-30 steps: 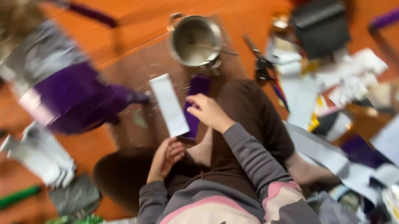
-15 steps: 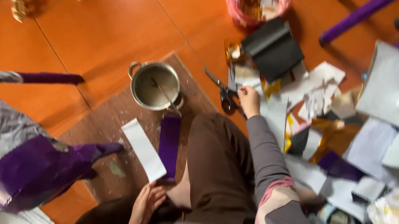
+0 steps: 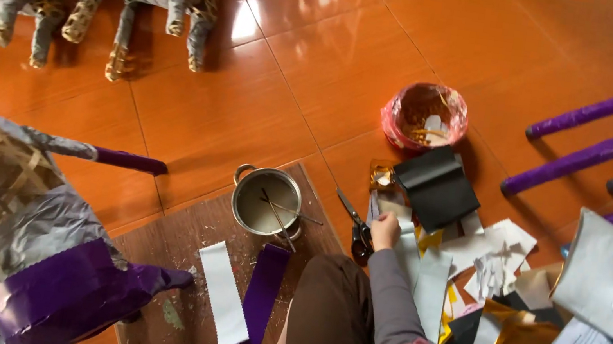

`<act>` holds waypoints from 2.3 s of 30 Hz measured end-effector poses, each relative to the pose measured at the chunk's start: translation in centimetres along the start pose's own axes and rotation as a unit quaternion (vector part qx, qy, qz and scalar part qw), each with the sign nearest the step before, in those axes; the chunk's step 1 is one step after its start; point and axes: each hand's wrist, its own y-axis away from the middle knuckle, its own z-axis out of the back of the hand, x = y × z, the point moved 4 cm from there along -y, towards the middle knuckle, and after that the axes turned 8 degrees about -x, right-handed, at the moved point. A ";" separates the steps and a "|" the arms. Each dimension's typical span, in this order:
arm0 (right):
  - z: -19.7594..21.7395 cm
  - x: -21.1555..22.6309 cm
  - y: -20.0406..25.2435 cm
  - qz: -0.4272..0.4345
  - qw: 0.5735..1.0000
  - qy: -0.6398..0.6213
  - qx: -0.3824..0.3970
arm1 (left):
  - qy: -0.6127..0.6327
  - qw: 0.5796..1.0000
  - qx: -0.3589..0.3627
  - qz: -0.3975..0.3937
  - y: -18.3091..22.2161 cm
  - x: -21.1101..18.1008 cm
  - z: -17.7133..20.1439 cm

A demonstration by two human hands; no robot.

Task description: Applying adhesive and colored strips to a paper-mache animal frame.

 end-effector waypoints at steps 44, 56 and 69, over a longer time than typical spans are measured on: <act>11.7 19.8 37.8 -0.302 0.595 -0.443 0.599 | -0.007 0.930 0.121 -0.346 15.3 -12.3 -10.0; 16.5 27.9 42.3 0.422 0.779 -0.270 0.378 | -0.033 0.900 -0.115 -0.419 12.3 -9.3 -9.1; -0.1 23.6 20.6 0.441 0.849 0.234 0.172 | 0.152 0.951 -0.038 -0.267 13.5 -9.2 -6.0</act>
